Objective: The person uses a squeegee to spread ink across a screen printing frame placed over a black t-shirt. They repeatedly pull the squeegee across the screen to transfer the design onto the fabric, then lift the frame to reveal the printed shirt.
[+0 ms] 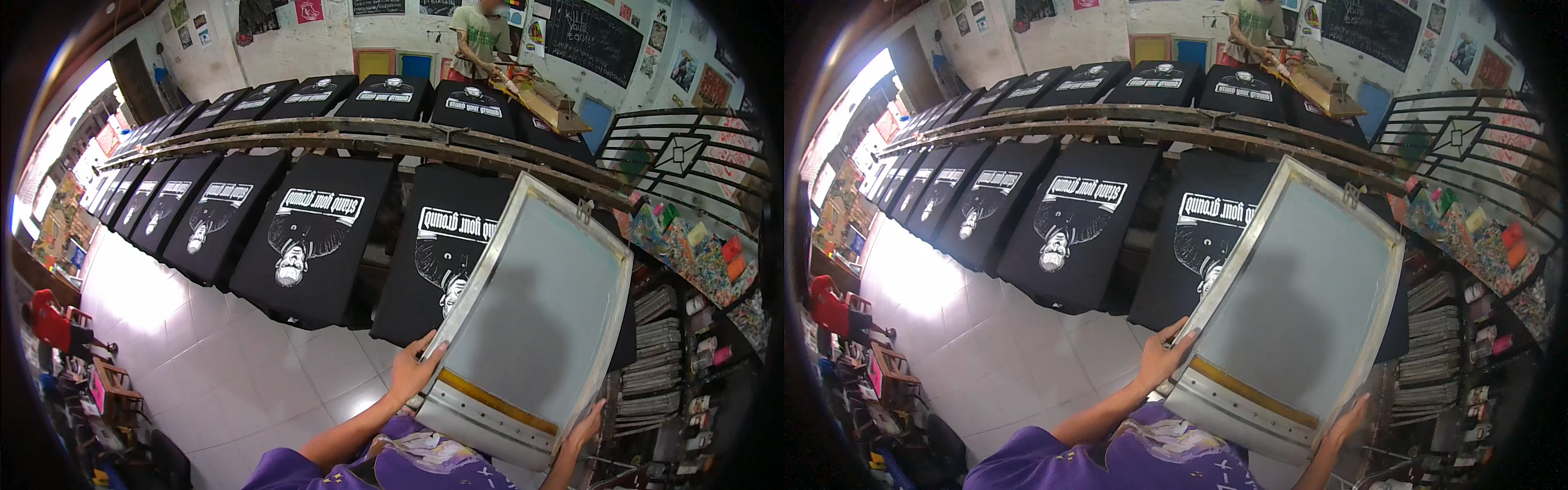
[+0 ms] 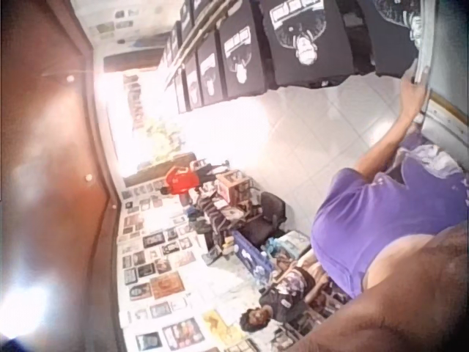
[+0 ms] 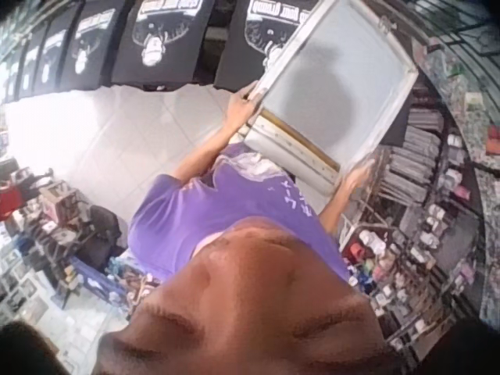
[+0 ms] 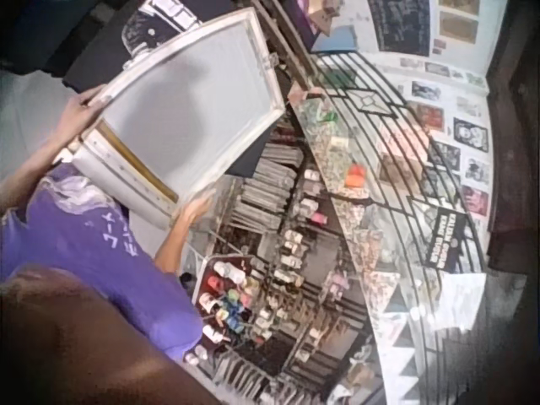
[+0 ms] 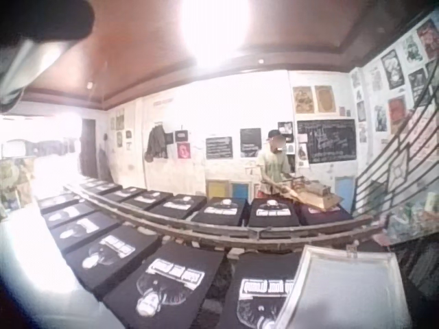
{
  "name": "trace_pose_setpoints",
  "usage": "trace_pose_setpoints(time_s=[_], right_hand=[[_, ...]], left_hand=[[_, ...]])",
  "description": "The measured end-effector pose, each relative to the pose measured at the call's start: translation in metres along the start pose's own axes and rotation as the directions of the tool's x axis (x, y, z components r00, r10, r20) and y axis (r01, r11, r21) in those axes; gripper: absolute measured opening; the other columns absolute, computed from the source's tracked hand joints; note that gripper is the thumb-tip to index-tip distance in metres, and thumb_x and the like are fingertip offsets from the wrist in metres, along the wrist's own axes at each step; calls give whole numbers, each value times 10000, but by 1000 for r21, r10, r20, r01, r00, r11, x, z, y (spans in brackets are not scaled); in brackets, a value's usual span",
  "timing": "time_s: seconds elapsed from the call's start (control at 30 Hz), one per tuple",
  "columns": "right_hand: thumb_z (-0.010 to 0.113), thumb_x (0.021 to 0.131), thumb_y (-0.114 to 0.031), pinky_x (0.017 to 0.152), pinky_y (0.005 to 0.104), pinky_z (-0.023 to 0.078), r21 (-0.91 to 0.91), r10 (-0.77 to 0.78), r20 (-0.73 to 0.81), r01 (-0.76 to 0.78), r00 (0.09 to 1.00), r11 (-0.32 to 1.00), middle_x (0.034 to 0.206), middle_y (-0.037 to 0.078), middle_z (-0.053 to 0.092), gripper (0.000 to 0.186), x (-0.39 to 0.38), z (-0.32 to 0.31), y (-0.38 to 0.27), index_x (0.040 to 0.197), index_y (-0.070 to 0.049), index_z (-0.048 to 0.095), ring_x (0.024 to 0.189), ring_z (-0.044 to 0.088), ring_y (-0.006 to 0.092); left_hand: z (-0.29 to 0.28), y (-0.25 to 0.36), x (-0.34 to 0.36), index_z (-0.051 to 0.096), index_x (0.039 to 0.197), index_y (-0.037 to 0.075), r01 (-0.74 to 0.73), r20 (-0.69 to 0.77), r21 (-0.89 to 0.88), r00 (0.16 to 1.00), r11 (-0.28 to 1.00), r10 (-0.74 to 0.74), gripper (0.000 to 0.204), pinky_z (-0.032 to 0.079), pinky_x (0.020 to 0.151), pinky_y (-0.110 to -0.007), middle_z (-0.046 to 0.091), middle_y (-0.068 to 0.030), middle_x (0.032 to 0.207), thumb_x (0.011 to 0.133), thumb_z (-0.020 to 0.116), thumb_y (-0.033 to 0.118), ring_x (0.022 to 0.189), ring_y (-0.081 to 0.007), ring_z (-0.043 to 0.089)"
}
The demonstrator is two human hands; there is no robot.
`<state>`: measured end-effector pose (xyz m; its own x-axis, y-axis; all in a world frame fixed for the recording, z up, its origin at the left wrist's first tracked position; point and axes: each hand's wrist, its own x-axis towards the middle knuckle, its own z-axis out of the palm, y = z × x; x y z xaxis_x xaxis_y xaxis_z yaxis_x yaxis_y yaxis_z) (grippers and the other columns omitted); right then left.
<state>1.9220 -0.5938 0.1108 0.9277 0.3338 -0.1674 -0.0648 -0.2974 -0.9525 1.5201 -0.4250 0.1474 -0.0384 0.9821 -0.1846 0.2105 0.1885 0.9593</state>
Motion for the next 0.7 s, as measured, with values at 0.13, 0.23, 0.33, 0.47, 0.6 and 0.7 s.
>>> trace_pose_setpoints(time_s=[0.13, 0.23, 0.33, 0.47, 0.6, 0.7], right_hand=[[472, 1067, -643, 1009, 411, 494, -62, 51, -42, -53, 998, 997, 1305, 219, 655, 846, -42, -58, 5, 1349, 145, 596, 1141, 644, 308], [485, 1057, -652, 1027, 420, 489, -68, 61, -103, -68, 993, 995, 1323, 232, 648, 863, -60, -96, 29, 1360, 149, 589, 1163, 637, 320], [493, 1043, -671, 1051, 438, 475, -109, 47, -207, -71, 977, 992, 1325, 249, 638, 877, -75, -125, 43, 1351, 144, 589, 1201, 619, 335], [495, 1028, -696, 1090, 462, 447, -225, 19, -273, -83, 962, 971, 1320, 261, 622, 883, -90, -172, 59, 1327, 129, 595, 1251, 587, 354], [487, 1031, -693, 1147, 450, 403, -119, 48, -258, -81, 965, 990, 1418, 267, 585, 907, -90, -199, 66, 1401, 131, 558, 1317, 562, 362], [482, 1033, -689, 1169, 445, 387, -139, -10, -234, -23, 972, 990, 1494, 268, 544, 926, -77, -219, 77, 1456, 134, 516, 1363, 539, 360]], left_hand=[[-1, -15, -35, 700, 1349, 21, 35, 79, 22, 996, 999, -37, 614, 531, 966, -352, 748, -255, 1190, 954, 745, 488, 1102, -303, 738], [-1, -36, -58, 677, 1381, 17, 1, 123, 27, 992, 1000, -4, 631, 532, 962, -351, 754, -242, 1201, 969, 726, 493, 1095, -250, 726], [1, -36, -76, 667, 1395, 15, 48, 180, 36, 982, 998, -54, 626, 538, 942, -342, 771, -214, 1177, 981, 717, 481, 1052, -193, 719], [9, -35, -105, 705, 1339, 20, 43, 187, 8, 981, 999, -44, 573, 540, 935, -351, 751, -233, 1201, 972, 734, 459, 1068, -282, 739], [24, -32, -121, 705, 1341, 21, 74, 238, 19, 968, 997, -76, 569, 541, 930, -344, 750, -230, 1213, 972, 737, 453, 1057, -246, 736], [38, -24, -127, 702, 1350, 31, 53, 252, 41, 966, 998, -62, 574, 544, 919, -339, 756, -231, 1194, 971, 737, 461, 1034, -225, 734]])
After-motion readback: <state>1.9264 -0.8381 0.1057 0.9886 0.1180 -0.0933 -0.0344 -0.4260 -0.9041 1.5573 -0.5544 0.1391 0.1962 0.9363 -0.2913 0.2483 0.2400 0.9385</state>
